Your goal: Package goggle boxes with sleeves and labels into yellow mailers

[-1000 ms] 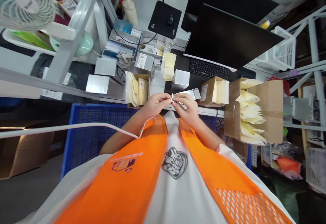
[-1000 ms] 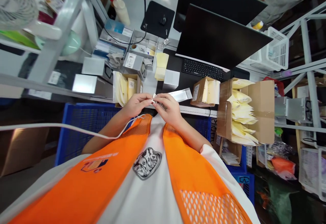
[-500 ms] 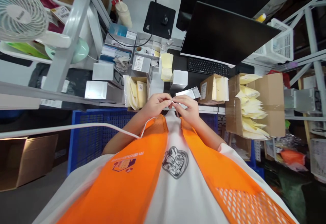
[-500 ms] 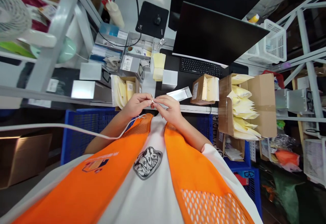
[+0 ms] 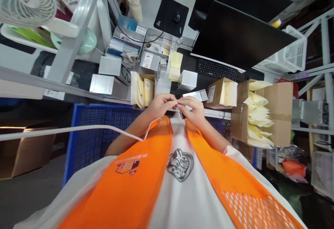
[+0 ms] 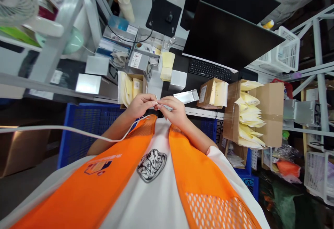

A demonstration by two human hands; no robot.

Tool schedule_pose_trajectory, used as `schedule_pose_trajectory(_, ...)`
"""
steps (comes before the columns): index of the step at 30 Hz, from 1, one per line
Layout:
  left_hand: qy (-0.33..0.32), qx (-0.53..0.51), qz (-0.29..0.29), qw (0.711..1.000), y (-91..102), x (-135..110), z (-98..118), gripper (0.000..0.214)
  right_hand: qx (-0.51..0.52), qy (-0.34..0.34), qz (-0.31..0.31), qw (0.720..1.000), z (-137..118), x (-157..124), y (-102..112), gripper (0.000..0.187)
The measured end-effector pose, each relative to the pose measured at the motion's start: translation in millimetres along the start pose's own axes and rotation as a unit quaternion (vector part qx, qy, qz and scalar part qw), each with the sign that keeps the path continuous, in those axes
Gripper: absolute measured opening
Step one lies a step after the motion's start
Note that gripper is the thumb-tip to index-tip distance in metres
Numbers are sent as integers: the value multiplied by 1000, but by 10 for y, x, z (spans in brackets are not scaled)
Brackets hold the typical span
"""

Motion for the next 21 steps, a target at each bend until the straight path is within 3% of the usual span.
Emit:
schedule_pose_trajectory(6, -5, 19, 15, 1000, 27, -46, -16, 23, 23, 15, -5, 1000, -36, 24, -33, 17)
schedule_pose_trajectory(10, -46, 79, 25, 996, 11, -59, -2, 23, 25, -18, -1, 1000, -27, -4, -17, 14)
schedule_pose_trajectory(14, -120, 208, 37, 970, -43, -67, 50, 20, -18, -46, 1, 999, 21, -42, 8, 16)
schedule_pose_trajectory(21, -186, 328, 27, 926, -149, -58, 56, 19, -82, -11, 9, 997, 56, -72, 25, 17)
Point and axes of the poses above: each hand's wrist, its own x-axis towards the middle knuckle, its own y-axis out of the back of the hand, z = x × y, the point moved 2 cm from there along x, towards the middle knuckle, and after that the axes turned 6 degrees about -y, right-handed, at the moved point
